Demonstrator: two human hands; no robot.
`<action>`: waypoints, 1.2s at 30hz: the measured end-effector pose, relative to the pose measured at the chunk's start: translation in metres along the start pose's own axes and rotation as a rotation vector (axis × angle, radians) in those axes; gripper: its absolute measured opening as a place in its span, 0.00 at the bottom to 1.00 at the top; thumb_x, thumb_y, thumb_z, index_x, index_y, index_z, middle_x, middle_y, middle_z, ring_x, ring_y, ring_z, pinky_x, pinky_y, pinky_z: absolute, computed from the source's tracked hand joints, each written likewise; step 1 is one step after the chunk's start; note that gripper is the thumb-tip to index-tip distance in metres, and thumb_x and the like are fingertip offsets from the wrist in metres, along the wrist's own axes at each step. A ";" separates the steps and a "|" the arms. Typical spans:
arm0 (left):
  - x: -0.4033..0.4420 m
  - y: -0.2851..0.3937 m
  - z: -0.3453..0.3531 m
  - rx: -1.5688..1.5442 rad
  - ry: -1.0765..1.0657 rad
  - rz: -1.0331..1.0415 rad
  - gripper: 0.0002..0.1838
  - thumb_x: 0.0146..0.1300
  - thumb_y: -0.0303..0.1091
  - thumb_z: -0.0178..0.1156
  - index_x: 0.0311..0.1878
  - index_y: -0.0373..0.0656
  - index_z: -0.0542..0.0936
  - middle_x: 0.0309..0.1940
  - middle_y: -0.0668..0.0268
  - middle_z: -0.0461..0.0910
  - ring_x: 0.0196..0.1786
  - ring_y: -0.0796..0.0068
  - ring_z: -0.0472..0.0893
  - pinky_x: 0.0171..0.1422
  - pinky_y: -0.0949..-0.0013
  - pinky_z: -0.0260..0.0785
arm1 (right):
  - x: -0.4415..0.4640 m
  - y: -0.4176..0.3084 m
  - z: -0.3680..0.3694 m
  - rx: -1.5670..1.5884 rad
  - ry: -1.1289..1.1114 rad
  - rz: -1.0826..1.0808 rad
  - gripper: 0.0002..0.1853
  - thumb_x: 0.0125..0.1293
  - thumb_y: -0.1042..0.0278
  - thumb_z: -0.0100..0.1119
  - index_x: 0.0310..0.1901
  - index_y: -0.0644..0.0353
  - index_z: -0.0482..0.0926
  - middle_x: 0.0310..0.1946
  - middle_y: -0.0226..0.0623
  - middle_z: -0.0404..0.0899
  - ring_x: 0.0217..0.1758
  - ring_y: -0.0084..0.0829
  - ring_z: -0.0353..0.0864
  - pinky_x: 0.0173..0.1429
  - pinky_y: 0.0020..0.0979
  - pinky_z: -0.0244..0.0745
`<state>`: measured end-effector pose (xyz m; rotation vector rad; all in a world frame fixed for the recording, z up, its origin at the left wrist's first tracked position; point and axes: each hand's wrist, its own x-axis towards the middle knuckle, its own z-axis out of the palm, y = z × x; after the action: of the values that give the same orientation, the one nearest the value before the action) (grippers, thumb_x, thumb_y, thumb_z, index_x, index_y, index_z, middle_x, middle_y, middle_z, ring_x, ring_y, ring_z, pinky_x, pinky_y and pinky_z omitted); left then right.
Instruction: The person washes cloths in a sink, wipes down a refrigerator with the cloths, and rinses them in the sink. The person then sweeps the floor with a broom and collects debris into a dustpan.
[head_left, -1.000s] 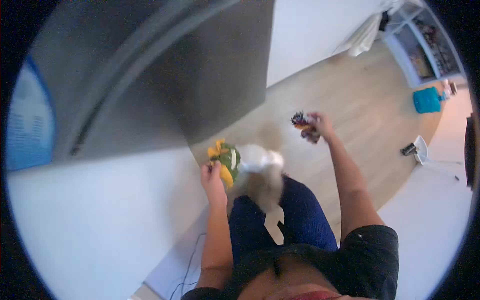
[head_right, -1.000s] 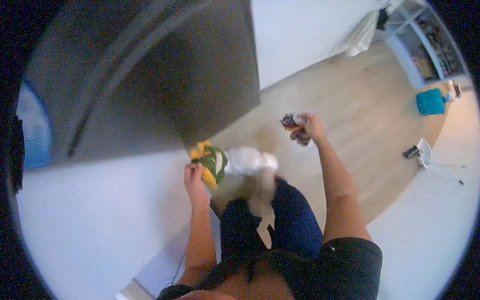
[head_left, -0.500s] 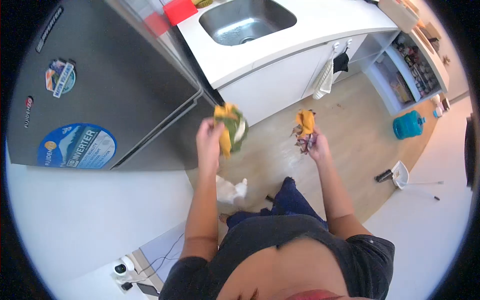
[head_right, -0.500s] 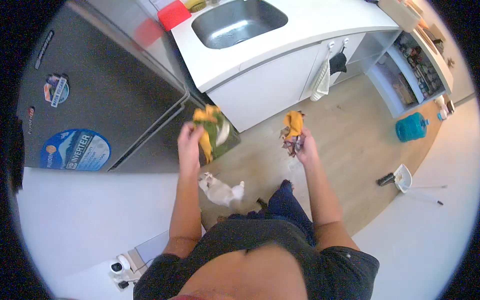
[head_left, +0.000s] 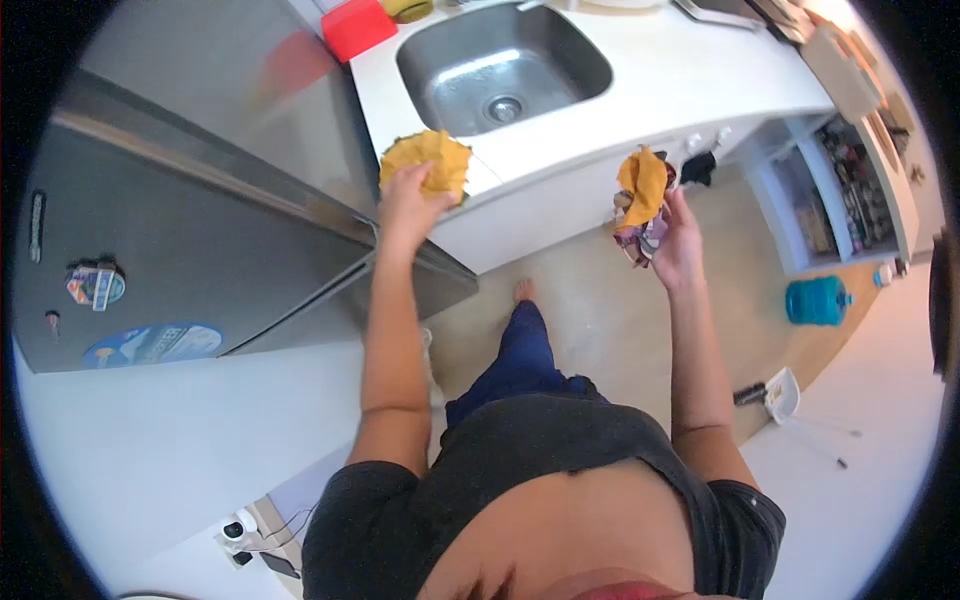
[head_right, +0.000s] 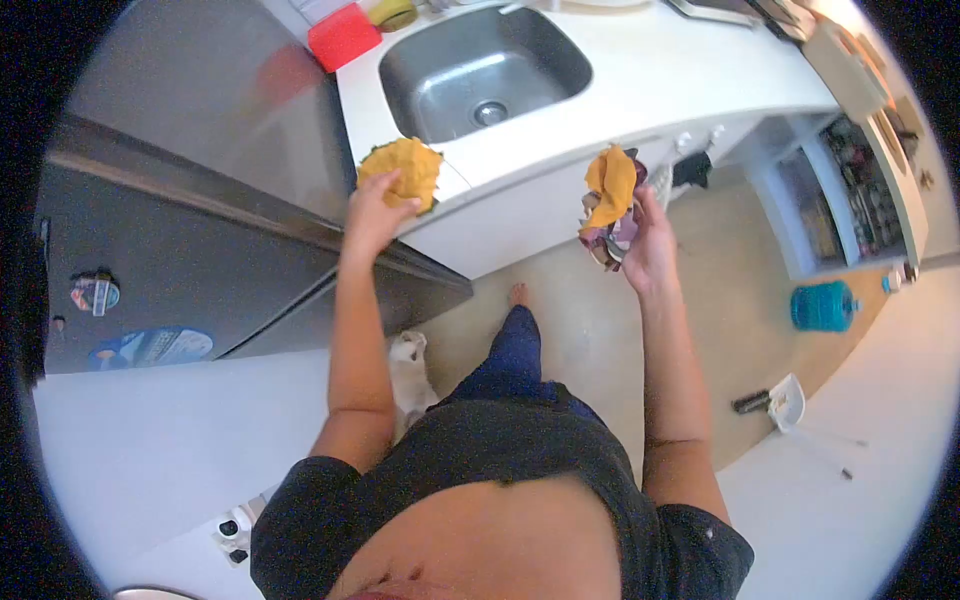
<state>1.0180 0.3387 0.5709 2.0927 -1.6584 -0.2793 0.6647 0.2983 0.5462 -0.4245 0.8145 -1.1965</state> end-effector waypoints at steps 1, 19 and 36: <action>0.015 0.006 0.009 -0.040 0.081 0.088 0.28 0.47 0.44 0.66 0.52 0.43 0.74 0.53 0.53 0.71 0.56 0.56 0.70 0.62 0.61 0.60 | 0.017 -0.006 0.024 -0.010 -0.013 0.019 0.22 0.67 0.53 0.42 0.56 0.60 0.65 0.48 0.42 0.73 0.51 0.37 0.74 0.56 0.40 0.70; 0.288 -0.004 0.066 -1.363 -0.241 -0.432 0.14 0.59 0.41 0.55 0.45 0.45 0.73 0.36 0.70 0.76 0.39 0.78 0.74 0.44 0.73 0.62 | 0.310 0.057 0.245 -0.462 -0.299 0.271 0.10 0.62 0.70 0.49 0.45 0.62 0.69 0.39 0.39 0.71 0.41 0.33 0.74 0.43 0.39 0.75; 0.406 -0.087 0.163 -0.965 0.119 -0.499 0.17 0.62 0.38 0.49 0.47 0.34 0.72 0.39 0.59 0.77 0.38 0.64 0.78 0.43 0.66 0.70 | 0.465 0.051 0.338 -0.449 -0.260 0.164 0.09 0.65 0.75 0.46 0.40 0.75 0.69 0.27 0.41 0.72 0.21 0.27 0.72 0.23 0.26 0.71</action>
<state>1.1276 -0.0715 0.4359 1.6396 -0.6501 -0.8829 1.0141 -0.1599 0.5787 -0.8451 0.8710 -0.7805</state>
